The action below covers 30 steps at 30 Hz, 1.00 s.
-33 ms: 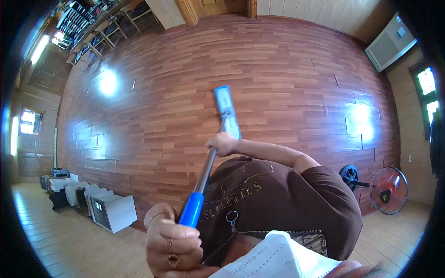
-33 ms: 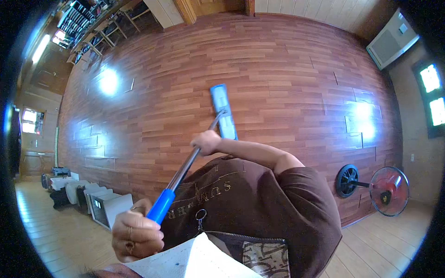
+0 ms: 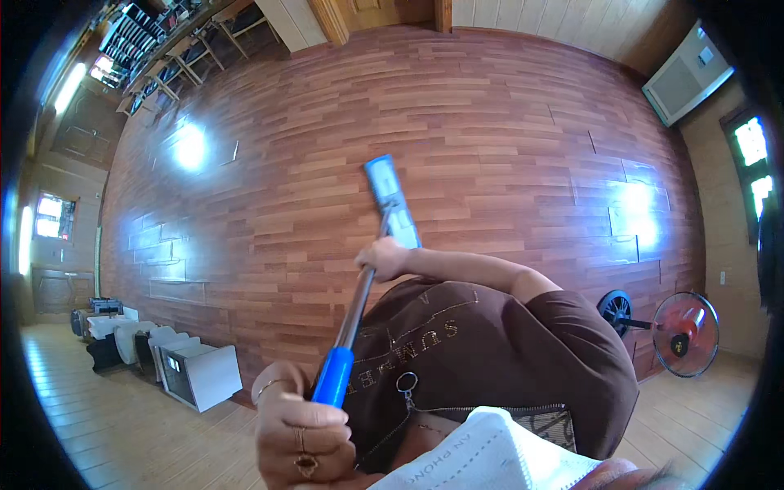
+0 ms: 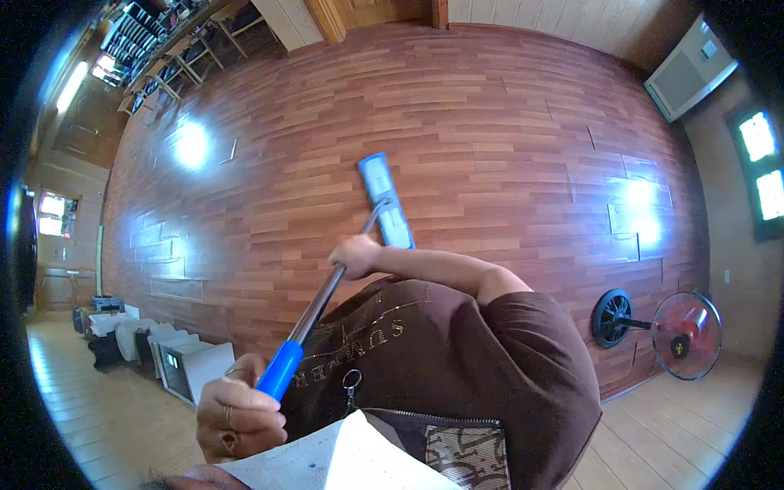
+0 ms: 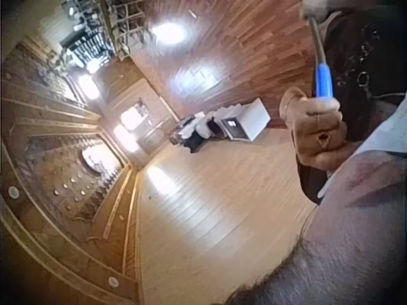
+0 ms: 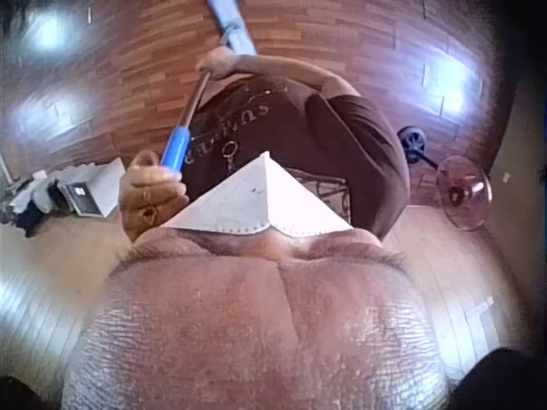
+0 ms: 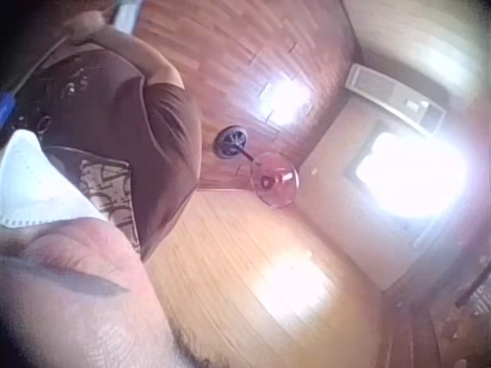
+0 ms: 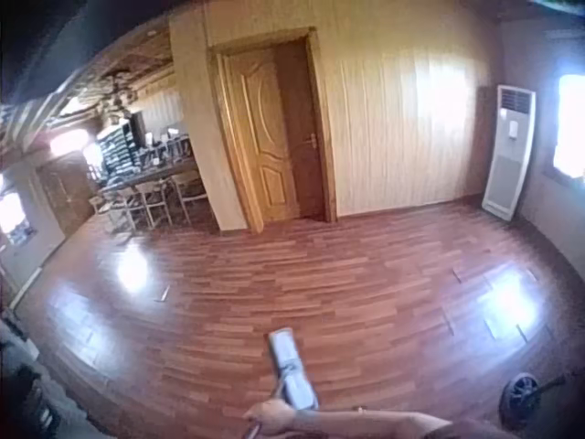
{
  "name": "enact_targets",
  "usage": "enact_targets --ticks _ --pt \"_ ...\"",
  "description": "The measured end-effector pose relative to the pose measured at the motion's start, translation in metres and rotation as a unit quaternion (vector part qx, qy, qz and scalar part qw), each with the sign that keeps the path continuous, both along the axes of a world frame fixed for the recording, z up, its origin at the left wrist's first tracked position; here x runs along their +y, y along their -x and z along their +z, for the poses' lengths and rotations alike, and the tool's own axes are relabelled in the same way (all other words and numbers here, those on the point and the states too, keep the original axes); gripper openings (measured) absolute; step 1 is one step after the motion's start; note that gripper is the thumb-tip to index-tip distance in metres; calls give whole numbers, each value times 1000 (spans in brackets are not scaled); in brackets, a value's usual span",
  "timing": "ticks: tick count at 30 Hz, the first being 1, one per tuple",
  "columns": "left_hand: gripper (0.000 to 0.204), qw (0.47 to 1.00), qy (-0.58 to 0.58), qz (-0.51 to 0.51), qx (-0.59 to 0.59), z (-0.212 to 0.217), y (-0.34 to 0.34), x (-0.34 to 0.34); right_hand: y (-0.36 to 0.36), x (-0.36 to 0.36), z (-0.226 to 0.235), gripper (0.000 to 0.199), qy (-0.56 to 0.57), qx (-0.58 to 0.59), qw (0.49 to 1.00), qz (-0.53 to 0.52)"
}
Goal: The person cleans the wooden floor by wiping it across different areas of the room using a flat mop.
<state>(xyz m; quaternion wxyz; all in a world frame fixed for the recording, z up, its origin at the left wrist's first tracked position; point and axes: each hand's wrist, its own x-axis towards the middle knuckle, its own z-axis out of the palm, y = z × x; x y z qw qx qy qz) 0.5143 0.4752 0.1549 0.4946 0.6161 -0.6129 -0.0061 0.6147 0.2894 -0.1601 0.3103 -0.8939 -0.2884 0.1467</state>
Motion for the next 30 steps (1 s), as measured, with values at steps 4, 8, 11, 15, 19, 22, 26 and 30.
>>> enact_targets --ticks 4,8,11,15,19,22,26,30 --pt "24 997 -58 49 -17 9 38 54 -5 85 -26 13 -64 -41 992 103" --pt "19 978 -198 38 -56 41 28 67 -9 104 -32 11 -155 -87 979 101" --pt "30 988 -99 115 -38 16 32 66 -13 88 -30 10 -150 -74 984 65" --pt "16 997 68 46 -13 -27 5 52 -16 47 -34 10 -139 -131 982 -15" --pt "31 994 73 -78 28 -56 -45 0 -26 -47 -41 14 -12 -84 989 -122" --pt "20 982 38 -177 60 -89 -82 -54 -16 -134 -56 16 41 -55 971 -227" --pt "24 978 73 -134 141 -124 -95 -140 9 -232 -73 22 99 1 932 -349" --pt "25 975 -4 -164 148 -124 -97 -224 53 -326 -99 20 69 -57 901 -425"
